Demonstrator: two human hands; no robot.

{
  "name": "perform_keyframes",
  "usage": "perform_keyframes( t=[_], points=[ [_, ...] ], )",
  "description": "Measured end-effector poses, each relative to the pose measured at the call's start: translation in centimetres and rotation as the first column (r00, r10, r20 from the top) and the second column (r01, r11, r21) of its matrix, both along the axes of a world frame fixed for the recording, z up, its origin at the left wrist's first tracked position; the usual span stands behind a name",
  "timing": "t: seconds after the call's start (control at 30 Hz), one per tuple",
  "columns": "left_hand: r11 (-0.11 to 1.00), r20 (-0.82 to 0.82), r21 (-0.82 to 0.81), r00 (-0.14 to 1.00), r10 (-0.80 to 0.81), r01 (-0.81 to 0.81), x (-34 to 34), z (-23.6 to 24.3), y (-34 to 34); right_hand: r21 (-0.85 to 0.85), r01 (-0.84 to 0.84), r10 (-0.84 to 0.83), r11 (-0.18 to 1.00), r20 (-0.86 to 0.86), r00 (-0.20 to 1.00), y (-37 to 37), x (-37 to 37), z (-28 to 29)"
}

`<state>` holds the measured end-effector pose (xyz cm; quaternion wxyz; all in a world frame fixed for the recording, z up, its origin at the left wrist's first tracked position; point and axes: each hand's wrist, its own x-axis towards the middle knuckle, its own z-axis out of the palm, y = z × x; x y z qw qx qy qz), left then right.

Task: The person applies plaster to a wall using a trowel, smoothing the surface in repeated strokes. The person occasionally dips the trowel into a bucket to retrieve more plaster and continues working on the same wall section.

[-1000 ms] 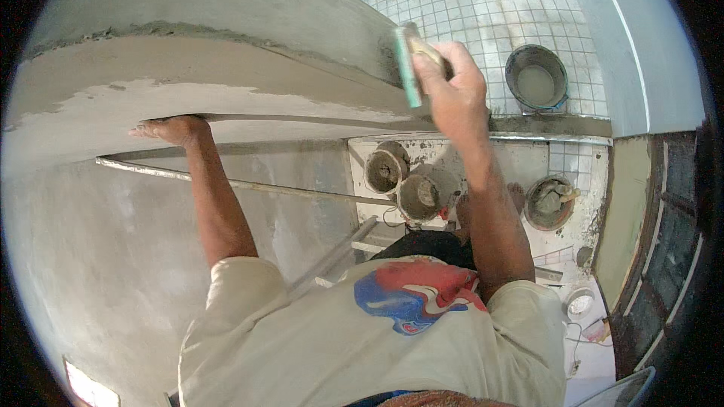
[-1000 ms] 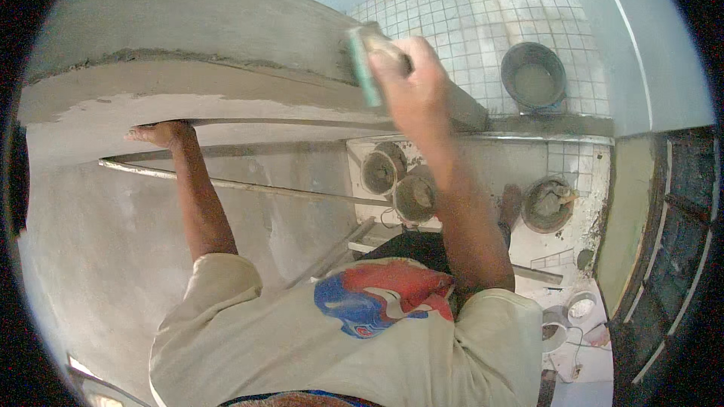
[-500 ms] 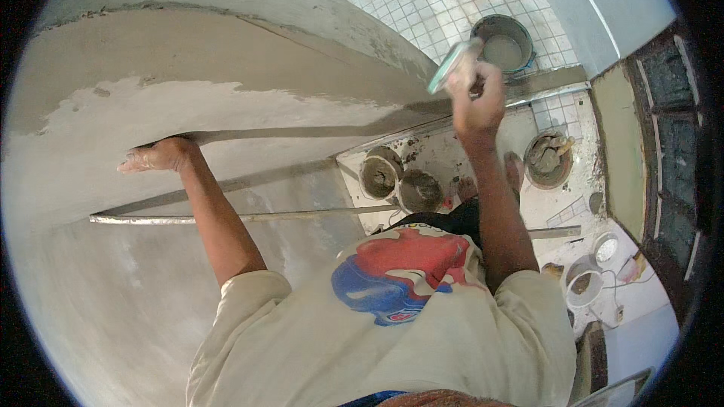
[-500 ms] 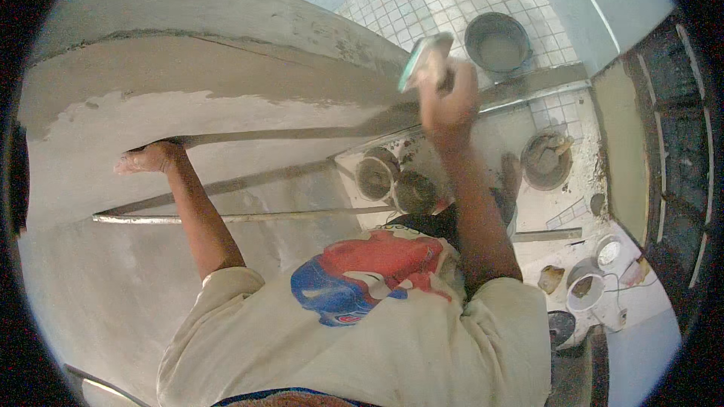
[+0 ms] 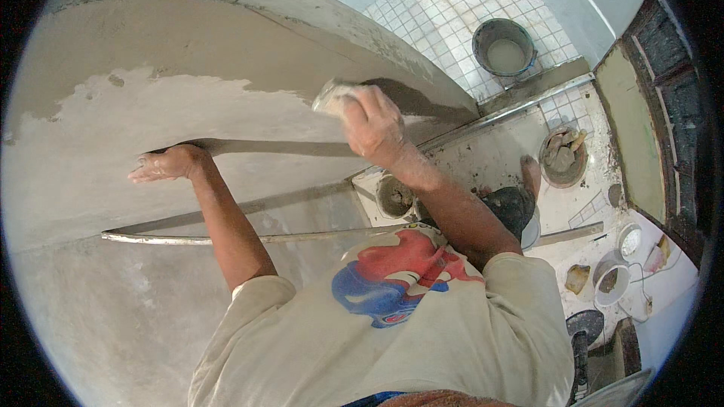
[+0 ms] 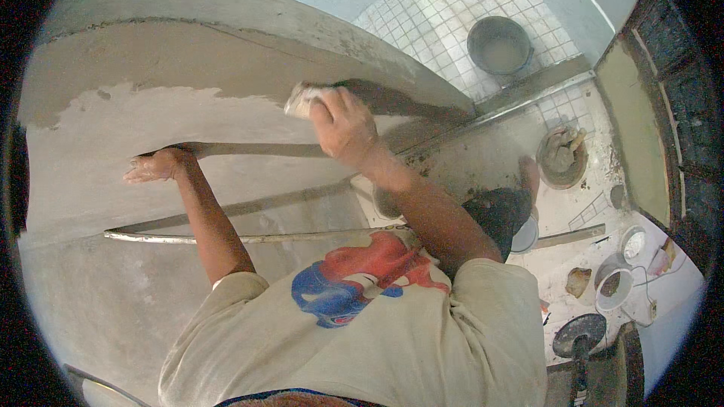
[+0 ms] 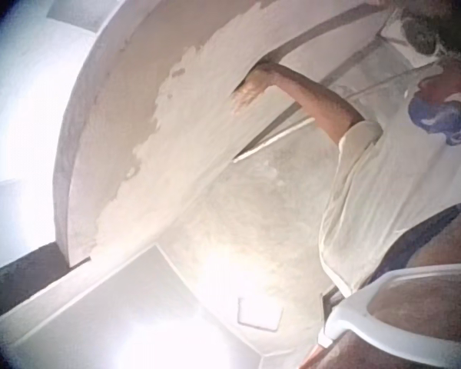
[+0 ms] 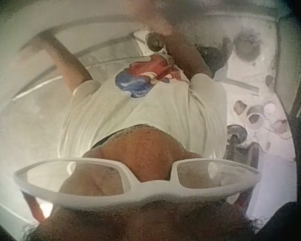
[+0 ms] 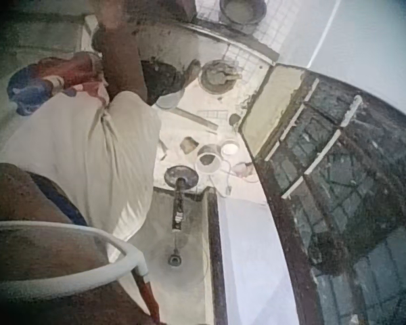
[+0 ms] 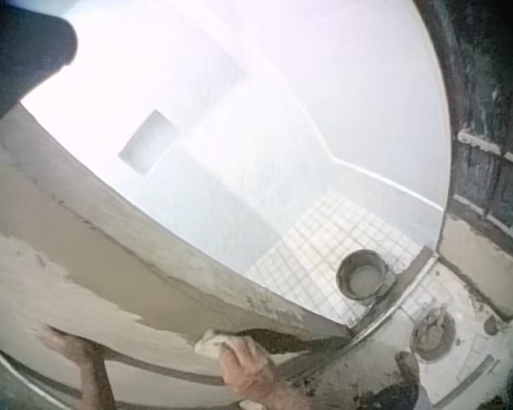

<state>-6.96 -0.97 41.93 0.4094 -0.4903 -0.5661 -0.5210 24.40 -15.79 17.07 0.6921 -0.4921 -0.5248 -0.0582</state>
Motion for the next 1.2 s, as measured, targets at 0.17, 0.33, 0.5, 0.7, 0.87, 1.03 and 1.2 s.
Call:
perform_keyframes(
  t=[0.17,0.33,0.5,0.7,0.87,1.03,1.2],
  points=[
    [1.0,0.073,0.021,0.997,-0.021,0.019,1.5,-0.2,-0.5,0.014,0.089,-0.086,0.996,-0.163,0.983,-0.5,3.4,2.4],
    [0.973,-0.167,-0.062,0.963,0.21,-0.223,-0.2,-0.2,0.3,0.048,-0.013,0.012,0.999,0.007,1.0,0.7,0.6,2.5],
    [0.997,0.039,0.055,0.998,-0.052,0.049,0.5,-0.5,-0.2,0.033,-0.081,0.081,0.996,0.016,0.997,-1.2,0.6,3.1],
    [0.995,-0.117,0.054,0.989,0.091,-0.086,0.9,-0.8,0.8,0.031,0.008,-0.009,0.999,0.026,1.0,0.8,2.3,4.6],
    [0.999,0.125,-0.045,0.992,0.006,0.0,3.0,-0.5,-1.3,0.028,-0.11,0.106,0.994,0.109,0.988,-0.9,-0.1,1.0],
    [0.995,0.144,-0.101,0.989,0.024,-0.009,4.7,-0.5,-2.2,0.059,0.13,-0.132,0.99,0.032,0.991,0.4,4.3,5.1],
    [0.971,-0.134,-0.089,0.969,0.209,-0.222,0.5,-1.1,0.0,-0.036,-0.186,0.19,0.982,0.187,0.964,-0.5,-0.6,0.3]
  ],
)
